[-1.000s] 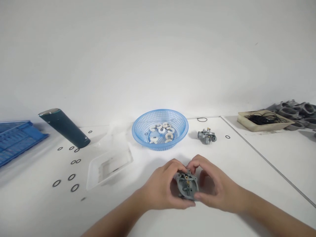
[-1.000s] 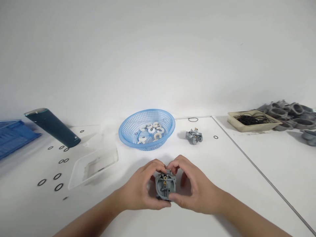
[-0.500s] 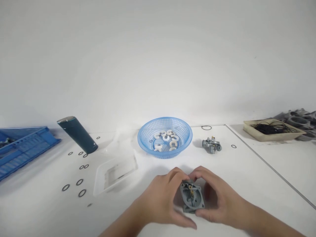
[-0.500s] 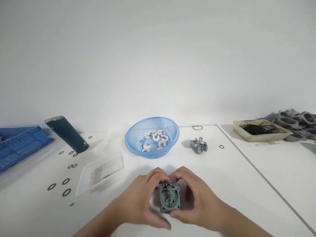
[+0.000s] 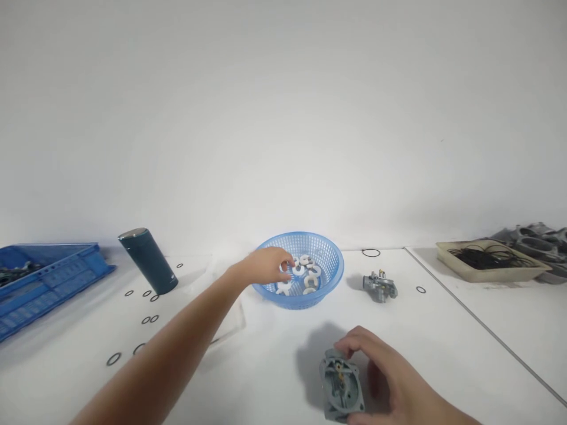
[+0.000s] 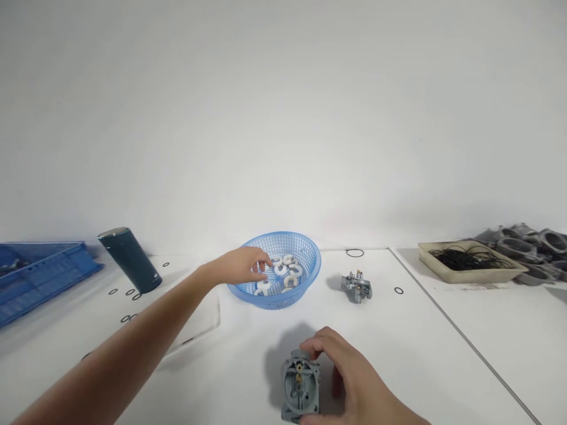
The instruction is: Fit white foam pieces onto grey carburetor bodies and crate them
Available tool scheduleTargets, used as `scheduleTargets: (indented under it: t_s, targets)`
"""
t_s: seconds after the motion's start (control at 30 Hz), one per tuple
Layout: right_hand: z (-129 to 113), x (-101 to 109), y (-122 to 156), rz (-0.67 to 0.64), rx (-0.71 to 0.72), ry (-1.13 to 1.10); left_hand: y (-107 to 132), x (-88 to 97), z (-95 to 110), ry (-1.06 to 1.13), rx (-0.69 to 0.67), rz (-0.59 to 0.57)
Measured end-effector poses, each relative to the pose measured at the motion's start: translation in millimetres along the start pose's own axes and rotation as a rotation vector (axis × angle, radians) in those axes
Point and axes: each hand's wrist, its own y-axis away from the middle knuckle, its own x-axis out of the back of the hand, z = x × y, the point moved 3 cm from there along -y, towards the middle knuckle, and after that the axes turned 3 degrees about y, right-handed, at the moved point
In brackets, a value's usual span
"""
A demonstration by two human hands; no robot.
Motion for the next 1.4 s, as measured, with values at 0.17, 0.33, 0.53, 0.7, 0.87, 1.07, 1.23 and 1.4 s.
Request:
scheduleTargets:
  t_s: [0.17,0.33,0.53,0.7,0.87,1.07,1.23,1.4]
  targets:
    - [-2,-1,0,0.022,-0.031,0.008,-56,-32.9,-20,-0.114,0.13,-0.359]
    - [-6,0,-3,-0.01,-0.058,0.037,-56,-52.8,-31,-0.086,0.204,-0.44]
    - [-9,2,-3,-0.026,-0.074,0.043,-44,-43.9,-43,-0.021,0.139,-0.292]
    - [-6,-1,1,-0.02,-0.065,0.031,-48,-38.1,-47,-0.057,0.077,-0.161]
    - [-4,-3,0,0.02,-0.063,0.026,-51,-34.4,-47,-0.087,0.087,-0.052]
    - [-10,0,-1,0.01,-0.05,0.048,-39,-25.0,-42,-0.057,0.1,0.141]
    - [-5,-3,-1,-0.002,-0.08,0.054,-3,-17.1,-13,0.031,0.054,0.336]
    - [4,-6,1,0.031,-0.054,0.029,61,-28.9,39,0.171,-0.068,0.366]
